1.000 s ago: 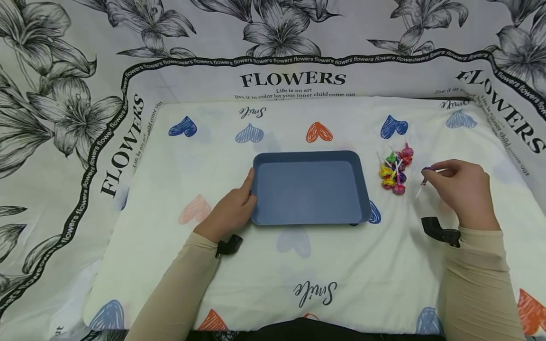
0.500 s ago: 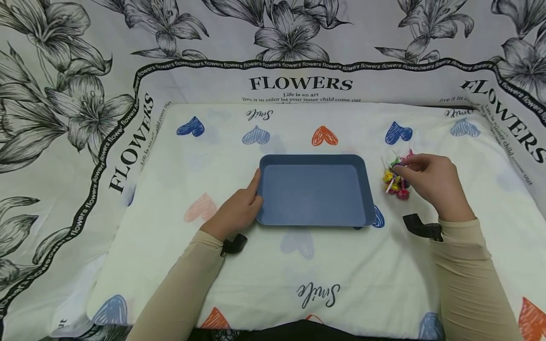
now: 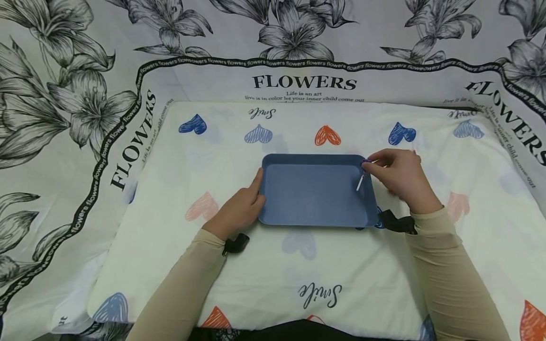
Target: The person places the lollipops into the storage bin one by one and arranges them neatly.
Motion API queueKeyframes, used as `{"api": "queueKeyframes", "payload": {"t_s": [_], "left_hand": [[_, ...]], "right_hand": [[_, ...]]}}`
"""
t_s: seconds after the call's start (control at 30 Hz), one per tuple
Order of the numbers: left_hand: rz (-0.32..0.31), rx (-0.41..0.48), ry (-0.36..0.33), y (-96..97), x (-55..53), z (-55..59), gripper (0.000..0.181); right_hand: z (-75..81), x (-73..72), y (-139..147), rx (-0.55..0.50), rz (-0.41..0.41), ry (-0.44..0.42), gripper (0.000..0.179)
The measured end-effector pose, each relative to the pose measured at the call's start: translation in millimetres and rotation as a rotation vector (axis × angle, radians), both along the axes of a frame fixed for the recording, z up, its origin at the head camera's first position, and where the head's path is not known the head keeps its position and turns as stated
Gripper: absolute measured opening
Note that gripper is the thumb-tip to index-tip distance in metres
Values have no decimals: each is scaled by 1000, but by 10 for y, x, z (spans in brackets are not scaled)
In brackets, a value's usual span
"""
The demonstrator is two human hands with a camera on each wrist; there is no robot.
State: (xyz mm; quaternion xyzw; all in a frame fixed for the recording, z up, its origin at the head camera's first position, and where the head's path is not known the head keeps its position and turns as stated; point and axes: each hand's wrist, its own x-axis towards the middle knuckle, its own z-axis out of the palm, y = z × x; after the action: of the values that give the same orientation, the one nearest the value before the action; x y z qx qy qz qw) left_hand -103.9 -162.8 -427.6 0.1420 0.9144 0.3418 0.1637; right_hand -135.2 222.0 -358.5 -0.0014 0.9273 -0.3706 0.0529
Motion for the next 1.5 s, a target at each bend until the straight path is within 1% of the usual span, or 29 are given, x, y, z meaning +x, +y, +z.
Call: {"api": "queueKeyframes", "payload": {"t_s": [0.07, 0.17, 0.3, 0.47, 0.63, 0.83, 1.0, 1.1, 1.2, 1.33, 1.5], "left_hand": [[-5, 2, -1, 5, -5, 1, 73], [-10, -1, 5, 10, -8, 6, 73], [-6, -7, 16, 3, -6, 15, 74], [0, -11, 11, -17, -3, 0, 74], [3, -8, 20, -27, 3, -22, 74], [4, -5, 26, -26, 8, -12, 72], [6, -2, 17, -24, 12, 3, 73], [4, -4, 20, -27, 16, 2, 72], [2, -8, 30, -31, 14, 4, 72], [2, -22, 32, -35, 10, 7, 72], [-5, -33, 23, -35, 12, 2, 72]], "right_hand": [[-17, -18, -72, 35, 20, 26, 40], [-47, -42, -169, 66, 42, 23, 39], [-72, -82, -288, 50, 68, 3, 38], [-96, -149, -458, 18, 108, 3, 36], [-113, -218, -645, 25, 154, 31, 33], [-96, -302, -883, 34, 208, 73, 28], [-93, -365, -1080, 17, 250, 45, 23], [-119, -403, -1211, -5, 280, 28, 23], [-156, -450, -1336, -11, 308, 31, 23], [-196, -497, -1491, 5, 337, 41, 24], [-218, -514, -1665, 45, 355, 36, 24]]}}
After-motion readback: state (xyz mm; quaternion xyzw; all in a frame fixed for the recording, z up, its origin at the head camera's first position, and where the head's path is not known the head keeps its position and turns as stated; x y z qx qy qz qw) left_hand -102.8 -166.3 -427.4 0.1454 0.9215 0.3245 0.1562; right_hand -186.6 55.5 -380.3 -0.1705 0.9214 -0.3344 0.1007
